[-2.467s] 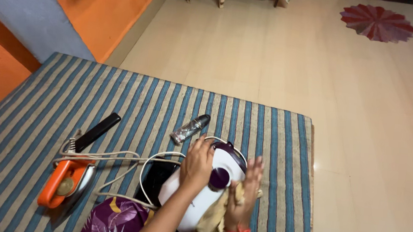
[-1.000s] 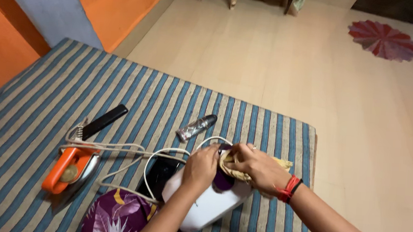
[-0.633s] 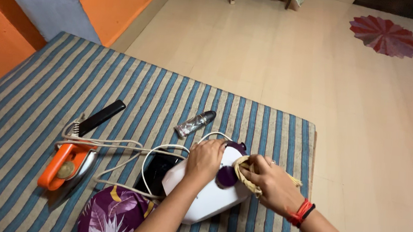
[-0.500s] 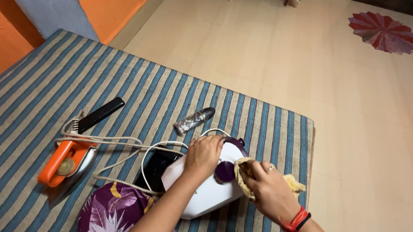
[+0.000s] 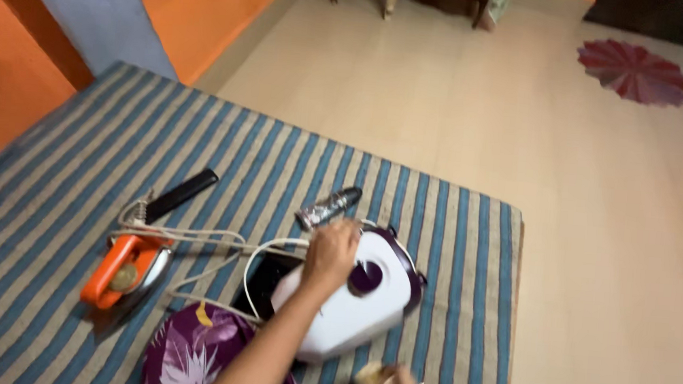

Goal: The person cleans a mixer base by wiping the exterior housing, the bottom surface, and the power cord using a cloth.

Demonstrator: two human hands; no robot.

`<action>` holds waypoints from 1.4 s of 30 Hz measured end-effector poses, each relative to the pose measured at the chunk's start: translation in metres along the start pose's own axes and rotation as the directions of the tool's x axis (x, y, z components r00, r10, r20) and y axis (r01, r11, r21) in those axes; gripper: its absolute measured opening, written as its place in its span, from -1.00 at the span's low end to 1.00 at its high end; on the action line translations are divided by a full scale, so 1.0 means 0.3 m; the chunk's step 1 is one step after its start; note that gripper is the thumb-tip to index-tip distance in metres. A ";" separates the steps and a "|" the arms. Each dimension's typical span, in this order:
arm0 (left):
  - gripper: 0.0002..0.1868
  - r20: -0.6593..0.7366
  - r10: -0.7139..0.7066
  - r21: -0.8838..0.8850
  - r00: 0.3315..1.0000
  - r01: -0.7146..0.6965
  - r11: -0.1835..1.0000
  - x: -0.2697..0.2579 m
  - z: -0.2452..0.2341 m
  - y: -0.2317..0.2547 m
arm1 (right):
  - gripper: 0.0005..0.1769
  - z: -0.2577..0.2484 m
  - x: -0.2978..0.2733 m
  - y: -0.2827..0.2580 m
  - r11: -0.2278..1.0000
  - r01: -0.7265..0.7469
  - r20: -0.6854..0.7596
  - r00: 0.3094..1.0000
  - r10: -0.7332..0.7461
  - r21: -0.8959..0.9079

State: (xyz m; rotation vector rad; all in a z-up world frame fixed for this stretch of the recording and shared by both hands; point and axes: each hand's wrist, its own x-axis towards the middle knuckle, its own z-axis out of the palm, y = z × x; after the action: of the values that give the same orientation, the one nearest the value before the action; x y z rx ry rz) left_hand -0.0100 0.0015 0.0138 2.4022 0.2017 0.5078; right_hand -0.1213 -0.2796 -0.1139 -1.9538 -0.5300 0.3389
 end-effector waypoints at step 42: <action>-0.64 0.139 -0.062 0.234 0.988 0.028 0.972 0.010 0.065 0.062 | -0.52 -0.160 0.146 -0.353 0.669 0.180 -0.165 0.894 -0.418 -0.721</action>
State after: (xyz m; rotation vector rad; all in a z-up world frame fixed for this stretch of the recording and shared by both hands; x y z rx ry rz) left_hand 0.0010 -0.0232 0.0131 2.6434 0.2632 0.2988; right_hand -0.0840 -0.2564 0.0024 -2.5156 -0.8381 -0.4735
